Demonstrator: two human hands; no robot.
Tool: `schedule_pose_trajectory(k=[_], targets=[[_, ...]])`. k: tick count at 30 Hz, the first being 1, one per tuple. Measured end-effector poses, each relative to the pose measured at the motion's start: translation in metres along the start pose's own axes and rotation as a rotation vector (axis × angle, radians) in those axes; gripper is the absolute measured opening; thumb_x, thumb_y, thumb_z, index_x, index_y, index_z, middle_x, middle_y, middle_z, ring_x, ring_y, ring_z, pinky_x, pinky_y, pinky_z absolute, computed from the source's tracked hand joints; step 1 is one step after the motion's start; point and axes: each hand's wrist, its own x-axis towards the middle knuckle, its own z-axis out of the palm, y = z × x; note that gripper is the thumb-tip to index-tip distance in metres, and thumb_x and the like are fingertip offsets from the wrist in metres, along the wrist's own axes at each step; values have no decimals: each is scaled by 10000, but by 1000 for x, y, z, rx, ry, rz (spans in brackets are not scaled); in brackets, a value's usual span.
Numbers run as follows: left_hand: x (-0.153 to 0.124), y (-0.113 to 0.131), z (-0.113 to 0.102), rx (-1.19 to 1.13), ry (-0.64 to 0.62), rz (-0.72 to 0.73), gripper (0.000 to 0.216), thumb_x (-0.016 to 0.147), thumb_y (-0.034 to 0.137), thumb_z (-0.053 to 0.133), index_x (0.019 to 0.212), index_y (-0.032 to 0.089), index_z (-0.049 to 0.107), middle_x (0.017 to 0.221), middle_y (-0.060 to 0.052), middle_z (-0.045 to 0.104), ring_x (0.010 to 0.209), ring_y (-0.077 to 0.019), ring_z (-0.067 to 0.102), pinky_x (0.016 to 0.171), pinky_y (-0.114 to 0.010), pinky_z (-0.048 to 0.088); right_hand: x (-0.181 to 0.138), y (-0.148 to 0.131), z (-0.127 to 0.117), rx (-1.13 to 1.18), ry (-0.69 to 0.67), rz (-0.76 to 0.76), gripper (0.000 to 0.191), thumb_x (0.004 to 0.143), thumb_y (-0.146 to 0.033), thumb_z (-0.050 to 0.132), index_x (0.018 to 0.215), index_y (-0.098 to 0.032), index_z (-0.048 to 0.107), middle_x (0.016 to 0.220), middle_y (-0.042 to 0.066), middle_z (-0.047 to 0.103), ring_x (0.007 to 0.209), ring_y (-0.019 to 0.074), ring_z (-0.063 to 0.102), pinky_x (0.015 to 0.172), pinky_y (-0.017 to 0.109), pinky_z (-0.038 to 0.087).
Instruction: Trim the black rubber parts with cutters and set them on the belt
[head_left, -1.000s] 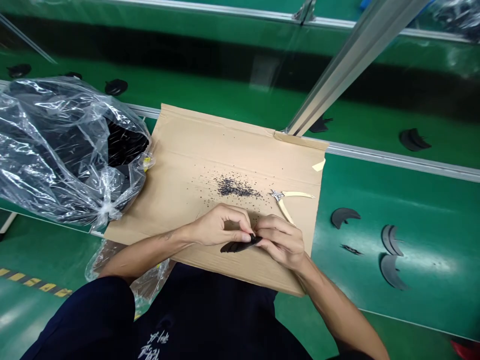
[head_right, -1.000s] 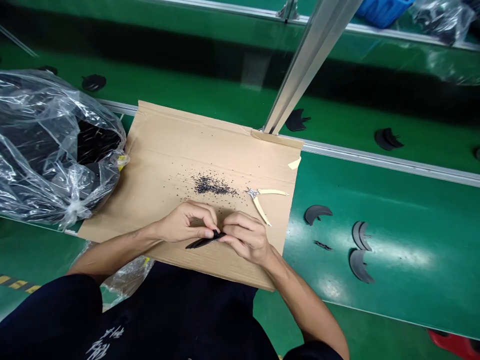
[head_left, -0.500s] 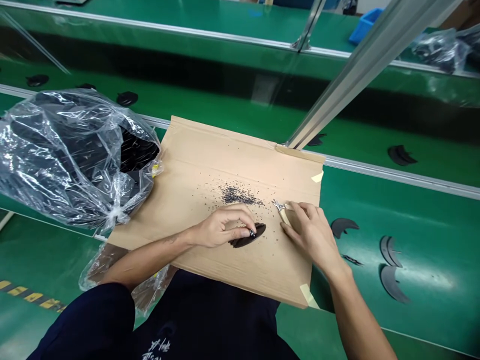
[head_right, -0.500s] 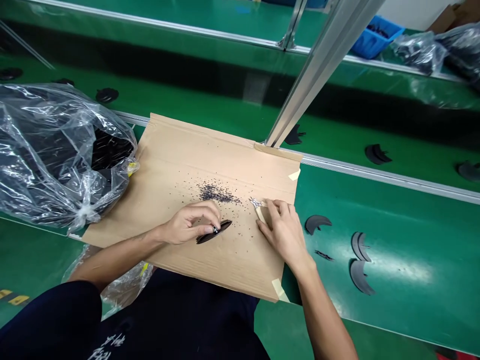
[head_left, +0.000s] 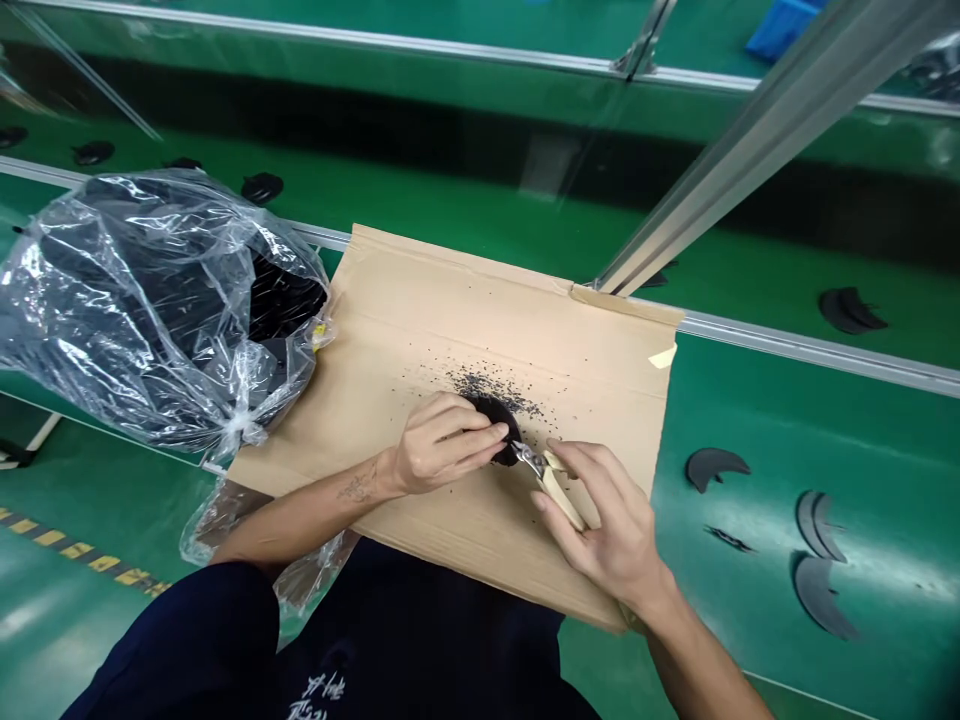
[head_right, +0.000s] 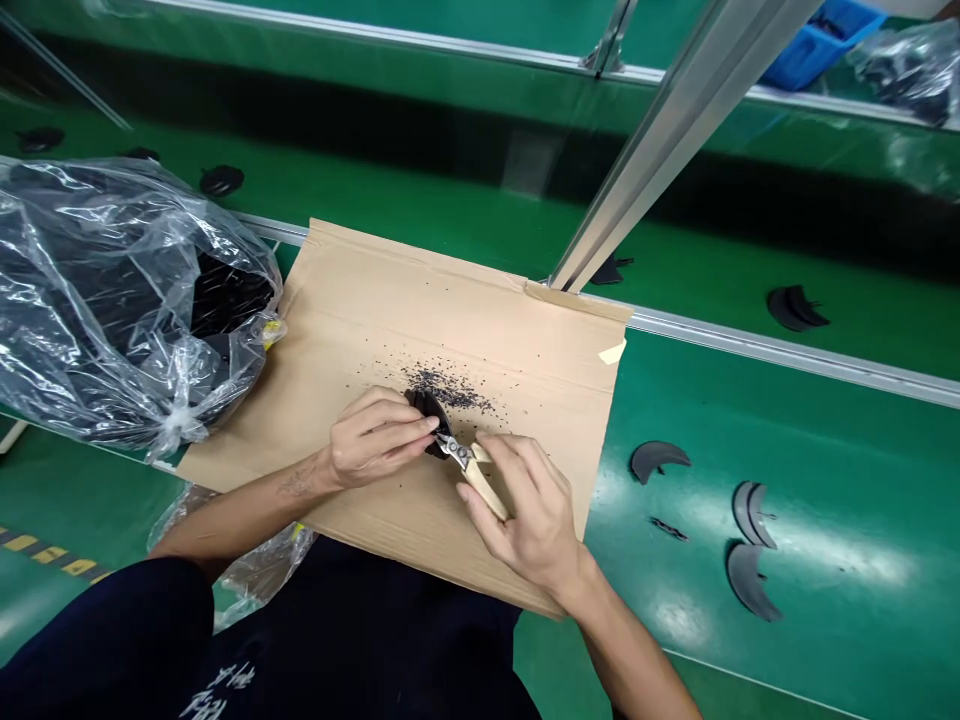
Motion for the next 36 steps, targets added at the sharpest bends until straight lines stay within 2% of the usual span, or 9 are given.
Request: schedule_pose_trajectory(k=[5,13,23,32,36], targets=[[1,0,-5,115,-33,64,172,875,176,728,1043,213,723,782,-5,719,730,-146,640,659,-282,553,-5,3,14,-142,23,-77,526,914,-200,664,1423,-185,531,1057,141,709,873,259,698,697,384,624],[6,1,-7,146,-48,118,89,845,135,750,905,181,702,721,0,698,690,-137,630,629,-269,537,-8,0,20,-56,13,-54,486,938,-152,636,1414,-174,539,1082,152,702,931,252,707,750,362,642],[4,1,-6,148,-38,114,81,857,134,743,879,196,696,712,10,705,680,-129,651,623,-267,542,-10,1,24,-10,23,-34,523,937,-141,641,1446,-184,531,1119,151,712,976,256,711,792,363,636],[8,4,-5,169,-46,134,113,847,80,731,853,177,673,676,11,702,649,-122,637,620,-260,549,-9,2,22,-77,13,-56,492,942,-129,641,1425,-169,553,1083,135,743,907,234,725,783,353,631],[7,3,-3,188,-56,126,94,857,105,728,856,187,681,700,6,707,666,-127,648,631,-269,546,-8,2,21,-117,30,-70,522,945,-132,636,1451,-190,525,1071,127,743,891,231,721,749,350,619]])
